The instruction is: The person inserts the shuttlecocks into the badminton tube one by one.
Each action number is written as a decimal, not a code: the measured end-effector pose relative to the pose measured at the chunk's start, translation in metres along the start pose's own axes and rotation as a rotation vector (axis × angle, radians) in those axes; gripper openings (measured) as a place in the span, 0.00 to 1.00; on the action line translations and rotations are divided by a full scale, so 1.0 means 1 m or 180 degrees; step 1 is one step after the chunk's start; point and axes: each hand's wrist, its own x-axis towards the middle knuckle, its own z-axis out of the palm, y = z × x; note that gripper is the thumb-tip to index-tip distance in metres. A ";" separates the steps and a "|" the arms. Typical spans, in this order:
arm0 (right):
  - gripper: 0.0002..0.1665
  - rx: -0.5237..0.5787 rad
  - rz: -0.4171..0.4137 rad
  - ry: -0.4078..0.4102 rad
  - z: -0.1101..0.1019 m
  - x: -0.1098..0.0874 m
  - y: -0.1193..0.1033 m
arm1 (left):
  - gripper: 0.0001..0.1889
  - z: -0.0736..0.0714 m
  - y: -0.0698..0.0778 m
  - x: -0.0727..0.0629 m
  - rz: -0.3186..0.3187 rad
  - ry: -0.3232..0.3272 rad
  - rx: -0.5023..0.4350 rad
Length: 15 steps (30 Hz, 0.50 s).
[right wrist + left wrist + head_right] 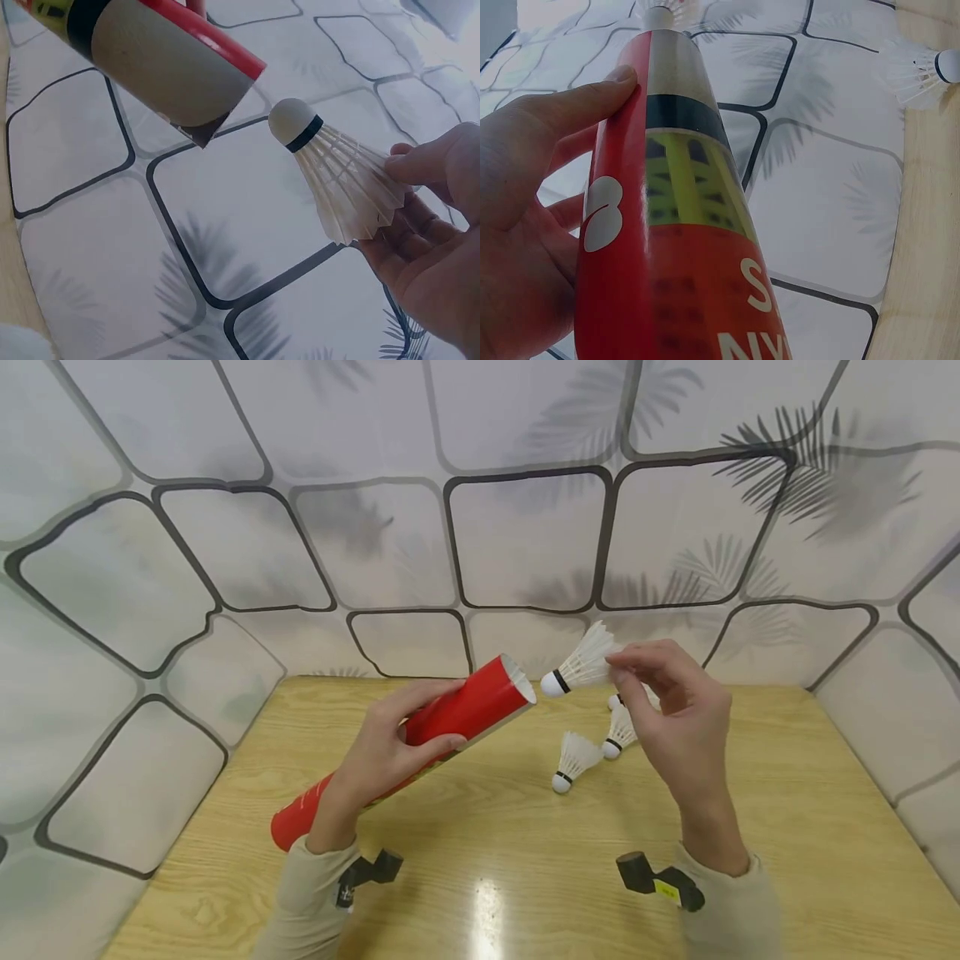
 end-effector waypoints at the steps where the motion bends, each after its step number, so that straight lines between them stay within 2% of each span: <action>1: 0.08 0.0066 0.0003 0.0081 0.003 0.000 0.001 | 0.31 -0.001 0.000 0.000 -0.0001 0.0007 0.0005; 4: 0.08 0.0204 -0.0003 0.0249 0.013 -0.002 0.006 | 0.31 -0.002 0.000 0.000 0.0007 0.0014 0.0005; 7: 0.07 0.0192 0.0011 0.0267 0.022 -0.006 0.013 | 0.30 -0.002 0.000 0.000 0.0018 0.0004 -0.0018; 15: 0.10 0.0088 0.0151 -0.0060 0.035 -0.017 0.027 | 0.31 0.000 0.003 0.001 0.0054 -0.0031 -0.0032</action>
